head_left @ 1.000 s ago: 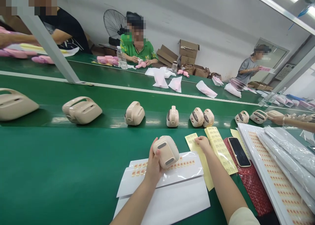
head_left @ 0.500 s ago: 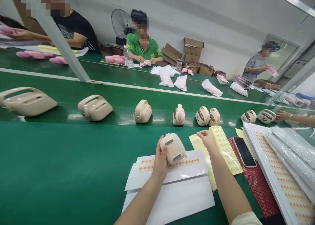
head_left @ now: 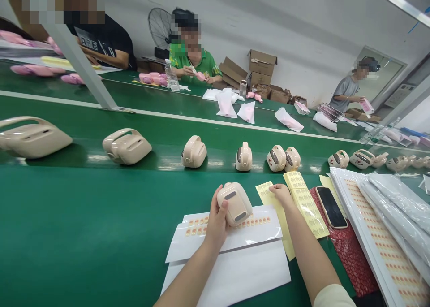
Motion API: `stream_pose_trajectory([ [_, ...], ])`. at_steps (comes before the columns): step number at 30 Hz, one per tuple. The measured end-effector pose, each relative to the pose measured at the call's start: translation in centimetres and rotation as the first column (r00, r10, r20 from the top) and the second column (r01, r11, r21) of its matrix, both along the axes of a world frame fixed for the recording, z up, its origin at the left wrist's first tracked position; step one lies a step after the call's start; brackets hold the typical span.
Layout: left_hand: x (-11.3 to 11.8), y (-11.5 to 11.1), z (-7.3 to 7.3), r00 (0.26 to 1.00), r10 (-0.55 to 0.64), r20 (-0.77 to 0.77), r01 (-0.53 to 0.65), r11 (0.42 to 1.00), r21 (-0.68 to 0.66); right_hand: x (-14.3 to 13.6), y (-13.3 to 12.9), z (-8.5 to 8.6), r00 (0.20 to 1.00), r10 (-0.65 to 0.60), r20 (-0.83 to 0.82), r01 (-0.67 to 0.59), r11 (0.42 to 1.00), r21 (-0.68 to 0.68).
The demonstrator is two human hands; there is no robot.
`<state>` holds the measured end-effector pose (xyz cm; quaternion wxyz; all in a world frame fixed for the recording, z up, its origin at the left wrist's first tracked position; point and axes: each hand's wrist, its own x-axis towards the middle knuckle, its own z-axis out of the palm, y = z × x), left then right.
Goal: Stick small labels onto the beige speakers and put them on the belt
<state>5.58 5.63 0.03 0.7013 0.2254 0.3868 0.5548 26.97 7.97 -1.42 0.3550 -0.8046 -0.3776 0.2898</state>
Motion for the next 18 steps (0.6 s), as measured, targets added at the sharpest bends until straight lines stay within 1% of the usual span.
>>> stream_pose_trajectory([
  [5, 0.0, 0.0, -0.1, 1.0, -0.008, 0.006, 0.008, 1.0, 0.018, -0.5, 0.3, -0.7, 0.998, -0.042, 0.036, 0.04, 0.997, 0.059],
  [7, 0.0, 0.1, -0.2, 1.0, -0.02, -0.001, 0.02, 1.0, 0.011, -0.6, 0.4, -0.7, 0.999, -0.048, 0.023, 0.047, 0.996, 0.072],
  [9, 0.0, 0.1, -0.3, 0.999, -0.034, -0.012, 0.034, 0.999, -0.005, -0.5, 0.3, -0.5, 0.999, -0.041, -0.027, 0.043, 0.997, 0.066],
  [13, 0.1, 0.2, -0.3, 0.999, -0.036, -0.01, 0.036, 0.999, -0.01, 0.3, 0.2, 0.1, 0.982, -0.014, -0.189, 0.027, 0.998, 0.064],
  [16, 0.2, 0.3, -0.3, 1.0, -0.021, 0.01, 0.021, 1.0, -0.004, 0.6, 0.2, 0.8, 0.953, 0.023, -0.303, 0.007, 0.995, 0.098],
  [18, 0.3, 0.3, -0.3, 1.0, -0.011, 0.024, 0.011, 1.0, -0.003, 0.3, 0.1, 1.6, 0.929, 0.058, -0.365, -0.01, 0.991, 0.131],
])
